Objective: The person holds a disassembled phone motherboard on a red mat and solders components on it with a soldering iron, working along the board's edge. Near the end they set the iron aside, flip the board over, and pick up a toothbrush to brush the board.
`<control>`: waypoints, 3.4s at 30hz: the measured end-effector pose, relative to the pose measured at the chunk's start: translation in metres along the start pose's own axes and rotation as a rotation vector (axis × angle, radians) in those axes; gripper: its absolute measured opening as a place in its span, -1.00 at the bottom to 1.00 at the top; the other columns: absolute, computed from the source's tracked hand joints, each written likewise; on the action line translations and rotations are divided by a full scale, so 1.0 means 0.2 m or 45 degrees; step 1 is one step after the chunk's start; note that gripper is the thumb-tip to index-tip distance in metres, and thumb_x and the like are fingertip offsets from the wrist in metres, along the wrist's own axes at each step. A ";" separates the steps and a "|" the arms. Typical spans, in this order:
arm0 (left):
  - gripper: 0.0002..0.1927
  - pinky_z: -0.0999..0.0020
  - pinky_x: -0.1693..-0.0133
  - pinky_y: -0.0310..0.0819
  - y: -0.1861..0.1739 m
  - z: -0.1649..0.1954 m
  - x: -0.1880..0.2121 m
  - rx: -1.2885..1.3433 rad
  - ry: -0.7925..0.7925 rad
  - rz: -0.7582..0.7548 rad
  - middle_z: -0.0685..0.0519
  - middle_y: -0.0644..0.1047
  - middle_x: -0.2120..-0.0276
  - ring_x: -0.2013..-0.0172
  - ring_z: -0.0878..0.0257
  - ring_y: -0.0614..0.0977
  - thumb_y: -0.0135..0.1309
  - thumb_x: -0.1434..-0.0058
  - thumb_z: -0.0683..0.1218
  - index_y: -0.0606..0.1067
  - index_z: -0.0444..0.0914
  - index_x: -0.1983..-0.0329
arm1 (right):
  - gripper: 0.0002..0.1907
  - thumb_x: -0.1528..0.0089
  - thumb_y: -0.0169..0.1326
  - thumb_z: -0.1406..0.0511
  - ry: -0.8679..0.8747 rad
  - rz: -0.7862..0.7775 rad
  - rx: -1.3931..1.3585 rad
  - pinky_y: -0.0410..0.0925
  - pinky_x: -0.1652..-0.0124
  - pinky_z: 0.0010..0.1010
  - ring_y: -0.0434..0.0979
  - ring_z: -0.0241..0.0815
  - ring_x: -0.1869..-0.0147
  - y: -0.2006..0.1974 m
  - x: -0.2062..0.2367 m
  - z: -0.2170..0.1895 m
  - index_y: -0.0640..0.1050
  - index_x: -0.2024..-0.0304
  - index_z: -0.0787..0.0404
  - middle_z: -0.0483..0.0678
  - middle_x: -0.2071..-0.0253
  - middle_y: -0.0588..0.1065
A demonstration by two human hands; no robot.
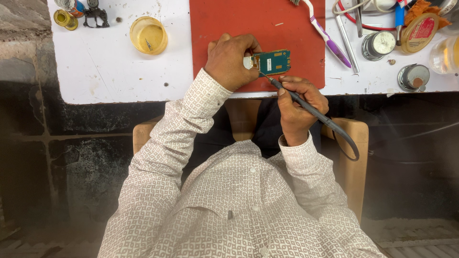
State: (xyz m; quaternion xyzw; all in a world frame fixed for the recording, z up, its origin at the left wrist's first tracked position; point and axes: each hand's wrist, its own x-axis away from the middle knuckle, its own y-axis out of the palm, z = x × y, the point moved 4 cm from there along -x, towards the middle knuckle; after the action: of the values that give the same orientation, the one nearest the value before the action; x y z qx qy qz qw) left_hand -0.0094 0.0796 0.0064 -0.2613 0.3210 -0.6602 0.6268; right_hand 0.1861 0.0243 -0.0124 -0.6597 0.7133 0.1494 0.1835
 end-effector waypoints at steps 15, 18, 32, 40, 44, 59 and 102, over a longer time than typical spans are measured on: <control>-0.67 0.17 0.11 0.23 -0.01 0.00 0.00 -0.006 0.044 0.021 0.25 0.59 0.41 0.25 0.23 0.51 0.41 0.13 0.03 0.57 -0.06 0.30 | -0.91 -0.24 0.22 0.51 -0.061 -0.001 -0.021 0.47 0.23 -0.55 0.64 -0.22 0.20 -0.01 0.00 0.00 0.55 0.23 0.41 0.17 0.18 0.61; -0.64 0.18 0.11 0.23 0.00 0.00 0.00 0.007 0.001 0.011 0.24 0.58 0.42 0.26 0.22 0.50 0.44 0.10 0.09 0.56 -0.06 0.31 | -0.91 -0.20 0.23 0.51 0.008 0.002 0.019 0.37 0.35 -0.60 0.53 -0.32 0.38 -0.01 0.01 0.01 0.57 0.27 0.42 0.18 0.22 0.63; -0.64 0.18 0.08 0.21 -0.02 0.01 0.00 -0.002 0.026 -0.025 0.23 0.59 0.40 0.22 0.22 0.50 0.39 0.16 -0.03 0.54 -0.07 0.28 | -0.89 -0.23 0.25 0.45 -0.056 -0.025 0.032 0.39 0.33 -0.60 0.57 -0.33 0.34 -0.01 0.00 0.00 0.56 0.27 0.40 0.14 0.22 0.62; -0.63 0.17 0.08 0.21 -0.02 0.02 0.01 -0.012 0.014 -0.038 0.23 0.59 0.38 0.21 0.21 0.50 0.39 0.17 -0.04 0.53 -0.07 0.27 | -0.89 -0.24 0.25 0.46 -0.044 -0.005 0.004 0.39 0.32 -0.62 0.57 -0.31 0.31 -0.01 0.01 0.00 0.56 0.26 0.40 0.16 0.19 0.62; -0.63 0.17 0.08 0.21 -0.02 0.02 0.01 -0.010 0.017 -0.038 0.23 0.58 0.38 0.21 0.20 0.50 0.38 0.17 -0.04 0.53 -0.07 0.27 | -0.90 -0.24 0.24 0.47 -0.027 -0.010 -0.017 0.43 0.30 -0.59 0.60 -0.29 0.28 -0.01 0.01 0.00 0.56 0.25 0.41 0.17 0.17 0.62; -0.64 0.17 0.07 0.22 -0.01 0.01 0.01 -0.005 0.009 -0.044 0.23 0.58 0.40 0.22 0.21 0.49 0.39 0.17 -0.04 0.53 -0.06 0.28 | -0.93 -0.20 0.20 0.51 -0.016 0.008 0.026 0.49 0.24 -0.51 0.65 -0.19 0.23 -0.01 0.00 0.00 0.56 0.28 0.41 0.20 0.20 0.62; -0.64 0.19 0.10 0.21 -0.01 0.01 0.00 -0.022 0.022 -0.033 0.24 0.59 0.40 0.23 0.21 0.49 0.39 0.16 -0.03 0.52 -0.06 0.29 | -0.92 -0.19 0.14 0.56 -0.096 -0.062 0.024 0.58 0.12 -0.40 0.68 -0.09 0.11 0.00 0.01 -0.01 0.54 0.25 0.42 0.22 0.17 0.60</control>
State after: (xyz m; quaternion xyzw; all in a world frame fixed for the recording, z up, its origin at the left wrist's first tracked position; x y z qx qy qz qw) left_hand -0.0091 0.0785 0.0104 -0.2652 0.3285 -0.6677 0.6132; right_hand 0.1854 0.0219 -0.0108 -0.6691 0.6909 0.1627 0.2202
